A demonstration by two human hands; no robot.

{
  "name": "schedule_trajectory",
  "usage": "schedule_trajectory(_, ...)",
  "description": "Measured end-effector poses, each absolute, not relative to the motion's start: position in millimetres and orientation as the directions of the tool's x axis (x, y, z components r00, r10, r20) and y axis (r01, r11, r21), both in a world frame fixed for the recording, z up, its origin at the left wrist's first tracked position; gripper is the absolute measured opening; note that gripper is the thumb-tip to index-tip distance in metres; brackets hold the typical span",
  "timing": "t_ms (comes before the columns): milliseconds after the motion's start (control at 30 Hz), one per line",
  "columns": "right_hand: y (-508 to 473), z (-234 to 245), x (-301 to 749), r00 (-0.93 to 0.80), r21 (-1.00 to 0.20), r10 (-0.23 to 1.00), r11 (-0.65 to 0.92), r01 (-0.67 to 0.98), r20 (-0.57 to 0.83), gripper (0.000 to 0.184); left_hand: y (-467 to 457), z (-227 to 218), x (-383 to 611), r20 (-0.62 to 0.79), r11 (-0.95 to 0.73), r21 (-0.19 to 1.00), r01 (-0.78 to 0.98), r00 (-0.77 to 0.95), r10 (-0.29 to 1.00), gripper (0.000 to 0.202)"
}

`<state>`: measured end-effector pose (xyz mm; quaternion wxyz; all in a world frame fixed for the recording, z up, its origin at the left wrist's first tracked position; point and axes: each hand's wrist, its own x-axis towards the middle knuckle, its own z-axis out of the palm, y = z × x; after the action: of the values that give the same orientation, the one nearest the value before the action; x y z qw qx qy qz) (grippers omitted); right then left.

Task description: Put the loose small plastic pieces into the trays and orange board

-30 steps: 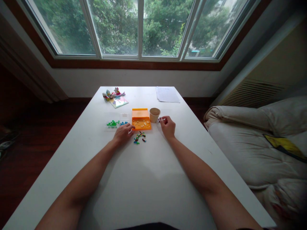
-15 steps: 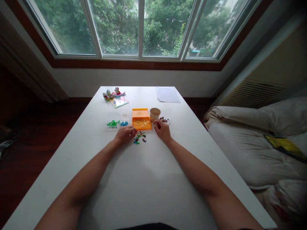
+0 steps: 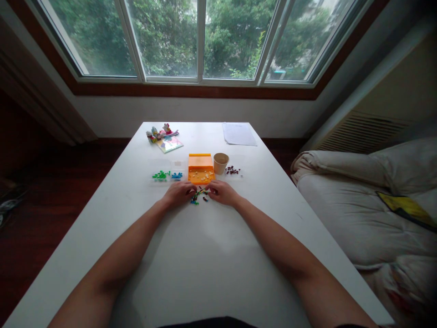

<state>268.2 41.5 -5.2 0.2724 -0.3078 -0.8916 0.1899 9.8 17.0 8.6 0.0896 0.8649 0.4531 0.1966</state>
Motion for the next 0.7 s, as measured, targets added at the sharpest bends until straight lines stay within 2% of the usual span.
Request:
schedule_trajectory(433, 41.5, -6.9, 267.3, -0.709, -0.429, 0.617, 0.773, 0.467, 0.34, 0.018, 19.0, 5.6, 7.2, 0.26, -0.589, 0.317, 0.743, 0.529, 0.808, 0.018)
schedule_trajectory(700, 40.7, -4.1, 267.6, -0.688, -0.418, 0.644, 0.756, 0.504, 0.336, 0.016, 19.8, 5.5, 6.7, 0.23, -0.574, 0.337, 0.746, 0.526, 0.819, 0.019)
